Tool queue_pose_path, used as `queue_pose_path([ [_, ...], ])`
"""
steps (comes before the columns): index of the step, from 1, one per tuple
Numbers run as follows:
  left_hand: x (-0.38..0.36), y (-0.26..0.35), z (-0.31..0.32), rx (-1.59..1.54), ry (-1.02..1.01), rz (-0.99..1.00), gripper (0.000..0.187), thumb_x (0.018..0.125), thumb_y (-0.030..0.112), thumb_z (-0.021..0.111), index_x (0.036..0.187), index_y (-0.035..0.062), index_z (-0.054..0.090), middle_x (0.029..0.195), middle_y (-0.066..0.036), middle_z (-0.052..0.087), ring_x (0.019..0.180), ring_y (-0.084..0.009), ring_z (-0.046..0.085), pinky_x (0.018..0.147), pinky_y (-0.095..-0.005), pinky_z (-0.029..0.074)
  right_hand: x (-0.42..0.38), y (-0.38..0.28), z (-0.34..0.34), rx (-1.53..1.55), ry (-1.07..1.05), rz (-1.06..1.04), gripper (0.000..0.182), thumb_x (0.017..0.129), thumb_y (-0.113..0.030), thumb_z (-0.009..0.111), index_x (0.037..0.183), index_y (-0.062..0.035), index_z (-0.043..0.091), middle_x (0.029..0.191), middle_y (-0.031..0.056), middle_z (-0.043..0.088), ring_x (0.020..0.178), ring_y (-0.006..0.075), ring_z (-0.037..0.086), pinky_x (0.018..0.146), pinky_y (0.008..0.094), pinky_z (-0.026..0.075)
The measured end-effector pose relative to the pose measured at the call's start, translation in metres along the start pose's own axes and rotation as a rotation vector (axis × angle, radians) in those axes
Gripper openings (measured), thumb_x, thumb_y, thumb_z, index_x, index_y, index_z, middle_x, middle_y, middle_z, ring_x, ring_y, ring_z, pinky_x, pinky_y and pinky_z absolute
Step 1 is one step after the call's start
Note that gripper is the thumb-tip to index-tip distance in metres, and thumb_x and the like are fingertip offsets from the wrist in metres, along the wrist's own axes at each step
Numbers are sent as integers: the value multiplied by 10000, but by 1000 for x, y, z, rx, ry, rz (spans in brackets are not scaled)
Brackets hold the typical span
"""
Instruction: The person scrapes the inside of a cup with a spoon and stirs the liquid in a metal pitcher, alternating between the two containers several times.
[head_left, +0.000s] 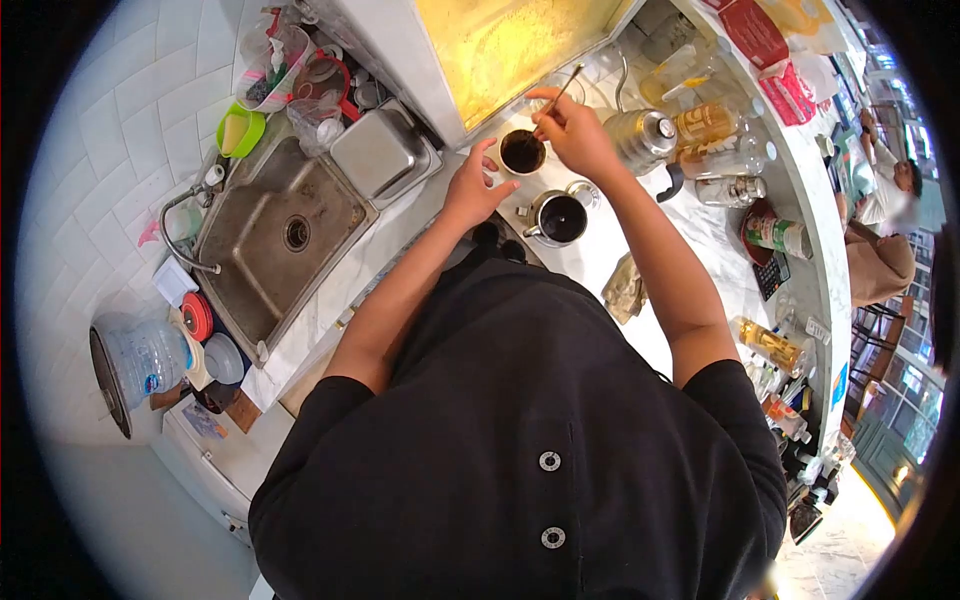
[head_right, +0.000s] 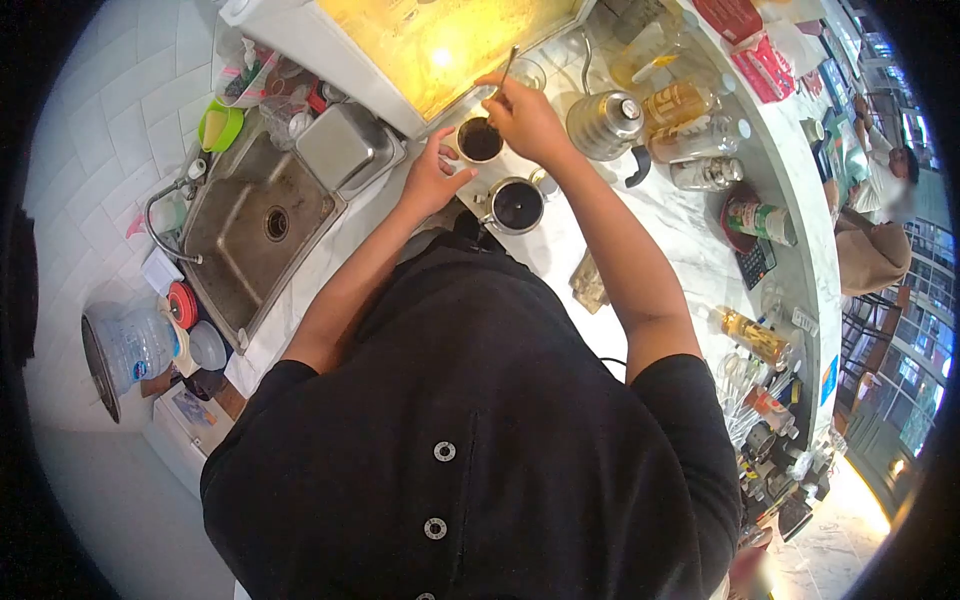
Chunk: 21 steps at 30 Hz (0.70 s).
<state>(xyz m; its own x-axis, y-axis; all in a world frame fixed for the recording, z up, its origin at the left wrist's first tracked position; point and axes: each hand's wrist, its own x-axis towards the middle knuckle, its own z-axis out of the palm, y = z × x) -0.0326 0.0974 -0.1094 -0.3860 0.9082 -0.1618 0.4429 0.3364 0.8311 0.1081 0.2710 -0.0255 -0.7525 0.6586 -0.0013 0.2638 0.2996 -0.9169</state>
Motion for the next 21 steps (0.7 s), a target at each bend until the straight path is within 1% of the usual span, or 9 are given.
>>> queue_pose_path([
  [1,4,1,2,-14,-2,-26,936,758,314,897,1520,123,389,1015,-101,648,808,-240,639,785,-381,541,6,1,2,-27,-32,-26,292,995,-51,634,1286,-55,656,832,57,683,754,129,680,712,290,556],
  [4,12,3,6,25,-64,-69,992,729,320,917,1536,135,371,970,-90,644,809,-246,640,766,-381,534,22,-2,7,-128,-110,-96,278,981,-43,641,1257,-46,665,806,60,669,730,136,668,696,299,550],
  [5,14,6,8,-18,-62,-117,1009,694,322,939,1529,150,399,886,-74,621,807,-247,639,747,-381,522,26,-5,9,-124,-124,-88,268,969,-48,651,1236,-40,669,797,68,668,716,147,661,686,308,543],
  [6,16,6,11,-20,-46,-115,1009,694,322,939,1529,150,399,886,-74,621,807,-247,639,747,-381,522,30,-12,11,-82,-132,-76,270,934,-109,662,1196,-50,679,834,213,698,771,339,702,710,414,535],
  [8,18,2,18,-63,2,-89,955,683,325,941,1492,156,461,824,-66,591,791,-240,633,726,-377,509,37,-15,13,-169,-155,-118,256,938,-120,649,1180,-43,678,881,242,709,831,385,712,750,441,541],
  [9,20,1,20,-90,23,-89,892,681,332,939,1440,136,512,788,-62,567,747,-229,613,693,-373,491,39,-17,14,-199,-155,-151,243,959,-95,662,1191,-23,672,781,134,678,703,236,666,687,362,528],
  [10,22,-2,21,-93,33,-90,892,681,332,939,1440,136,512,788,-62,567,747,-229,613,693,-373,491,41,-18,14,-201,-162,-159,243,959,-95,662,1191,-23,672,781,134,678,703,236,666,687,362,528],
  [12,23,-3,22,-115,7,-119,829,699,295,938,1394,120,523,861,-19,599,764,-145,564,701,-321,476,42,-18,16,-204,-175,-141,235,956,-103,670,1179,-30,673,792,140,685,713,251,667,699,368,530],
  [21,14,-2,26,-84,69,-131,758,742,233,915,1375,115,514,781,-6,531,695,-152,557,648,-320,478,41,-7,15,-164,-184,-169,247,937,-144,720,1155,-33,687,815,125,705,708,224,674,692,353,540],
])
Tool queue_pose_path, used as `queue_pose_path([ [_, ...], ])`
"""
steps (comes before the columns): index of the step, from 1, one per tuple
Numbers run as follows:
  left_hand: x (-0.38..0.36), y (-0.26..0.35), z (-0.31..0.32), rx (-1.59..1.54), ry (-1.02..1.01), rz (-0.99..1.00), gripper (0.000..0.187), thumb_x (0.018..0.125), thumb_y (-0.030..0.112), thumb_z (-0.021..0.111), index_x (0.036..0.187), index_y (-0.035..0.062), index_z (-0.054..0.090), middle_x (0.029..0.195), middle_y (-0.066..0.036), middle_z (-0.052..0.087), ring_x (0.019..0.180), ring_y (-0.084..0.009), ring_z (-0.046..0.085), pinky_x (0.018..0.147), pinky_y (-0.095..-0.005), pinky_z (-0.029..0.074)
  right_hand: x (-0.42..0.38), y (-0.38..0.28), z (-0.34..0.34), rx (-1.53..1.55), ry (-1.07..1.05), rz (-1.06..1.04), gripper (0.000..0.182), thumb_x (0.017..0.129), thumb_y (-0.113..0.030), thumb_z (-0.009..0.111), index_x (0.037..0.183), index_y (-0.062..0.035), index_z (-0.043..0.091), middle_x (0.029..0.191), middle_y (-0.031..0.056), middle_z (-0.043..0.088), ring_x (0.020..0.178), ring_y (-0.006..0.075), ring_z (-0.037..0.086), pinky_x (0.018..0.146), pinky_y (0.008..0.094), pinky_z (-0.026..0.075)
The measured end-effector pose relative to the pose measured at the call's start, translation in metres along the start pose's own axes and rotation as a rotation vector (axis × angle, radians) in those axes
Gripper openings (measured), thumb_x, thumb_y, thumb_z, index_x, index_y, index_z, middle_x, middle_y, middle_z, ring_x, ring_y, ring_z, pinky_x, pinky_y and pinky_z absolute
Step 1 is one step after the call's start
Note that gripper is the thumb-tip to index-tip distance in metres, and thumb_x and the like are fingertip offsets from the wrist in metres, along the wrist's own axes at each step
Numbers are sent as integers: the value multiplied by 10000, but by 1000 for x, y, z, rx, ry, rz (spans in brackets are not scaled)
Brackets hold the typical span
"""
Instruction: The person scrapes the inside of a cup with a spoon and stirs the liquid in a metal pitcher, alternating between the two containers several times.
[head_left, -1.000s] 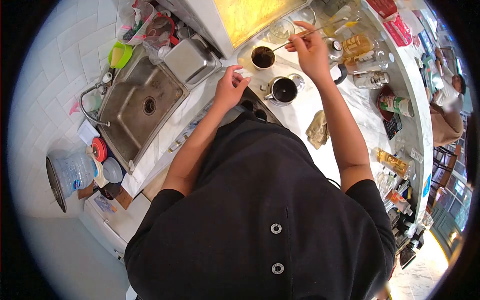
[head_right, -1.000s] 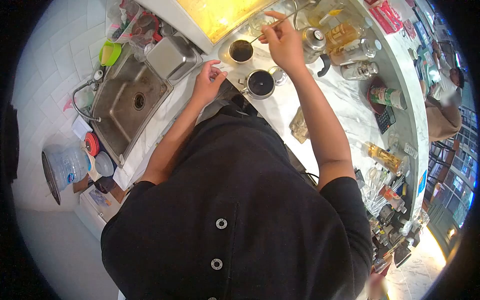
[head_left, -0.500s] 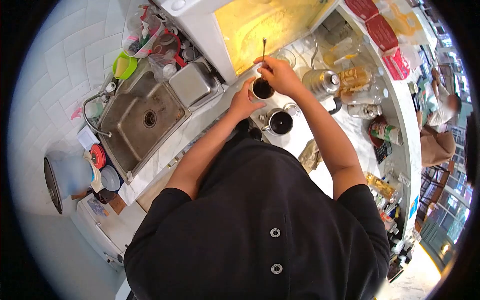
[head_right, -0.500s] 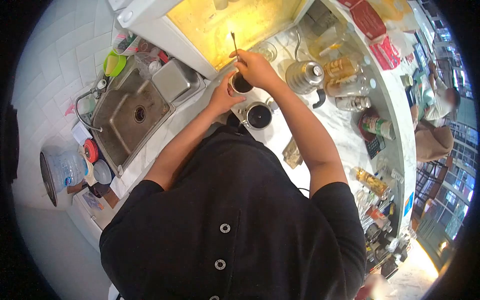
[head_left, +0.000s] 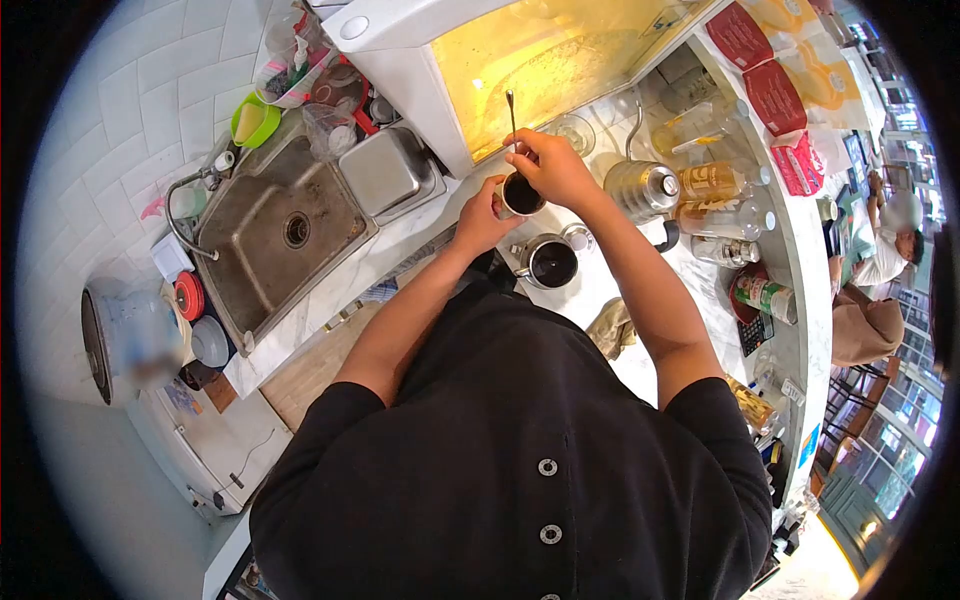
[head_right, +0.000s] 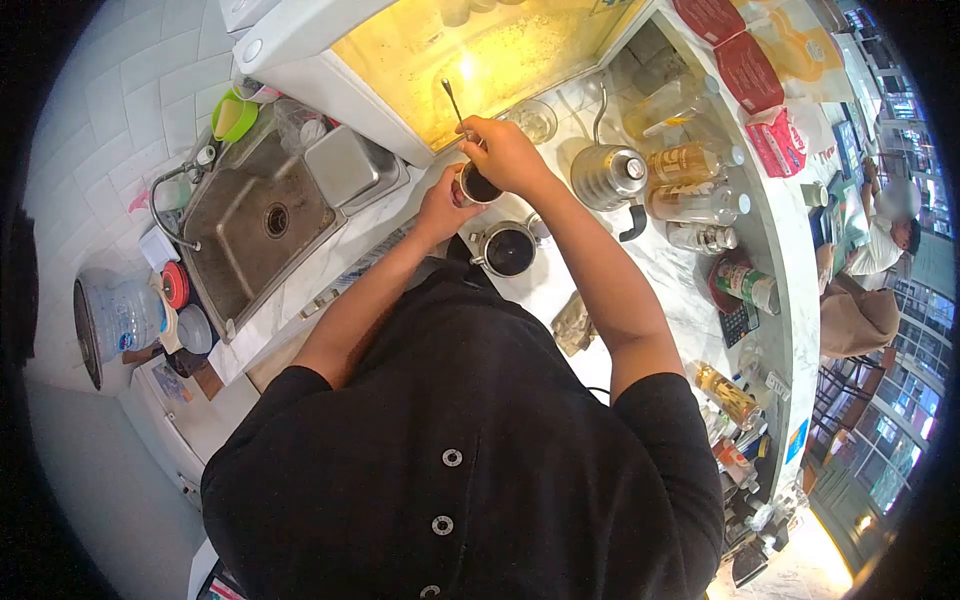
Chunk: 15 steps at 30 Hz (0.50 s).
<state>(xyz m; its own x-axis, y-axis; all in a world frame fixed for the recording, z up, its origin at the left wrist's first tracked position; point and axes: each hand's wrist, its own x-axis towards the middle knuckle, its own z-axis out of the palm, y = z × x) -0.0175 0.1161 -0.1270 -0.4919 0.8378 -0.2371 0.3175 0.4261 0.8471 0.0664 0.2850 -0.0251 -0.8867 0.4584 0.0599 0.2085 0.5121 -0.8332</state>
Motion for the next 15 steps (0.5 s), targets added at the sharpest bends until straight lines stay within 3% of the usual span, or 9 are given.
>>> queue_pose_path([
  [5,-4,-12,1,-40,17,12,741,740,259,908,1366,123,533,826,-38,570,727,-187,587,673,-347,503,-3,4,-4,30,-3,21,256,938,-161,731,1155,-34,688,832,127,721,717,217,694,687,343,555],
  [7,-6,-17,1,-52,13,20,739,743,249,907,1370,128,535,828,-29,567,727,-175,581,673,-337,503,-7,0,-9,39,-43,68,292,922,-191,734,1155,-22,687,955,205,740,843,355,735,764,421,569],
  [11,-20,-23,-8,-64,35,34,757,754,244,902,1400,126,526,836,-18,566,725,-156,569,684,-316,510,-39,-11,-29,47,33,100,300,924,-179,742,1180,-31,685,971,183,750,849,307,751,749,394,581],
  [15,-45,-35,-24,-136,8,-14,734,786,240,892,1411,127,525,847,-7,569,722,-166,565,705,-314,523,-87,-5,-45,150,279,196,308,947,-151,736,1232,-46,685,1023,148,764,887,231,761,771,345,596],
])
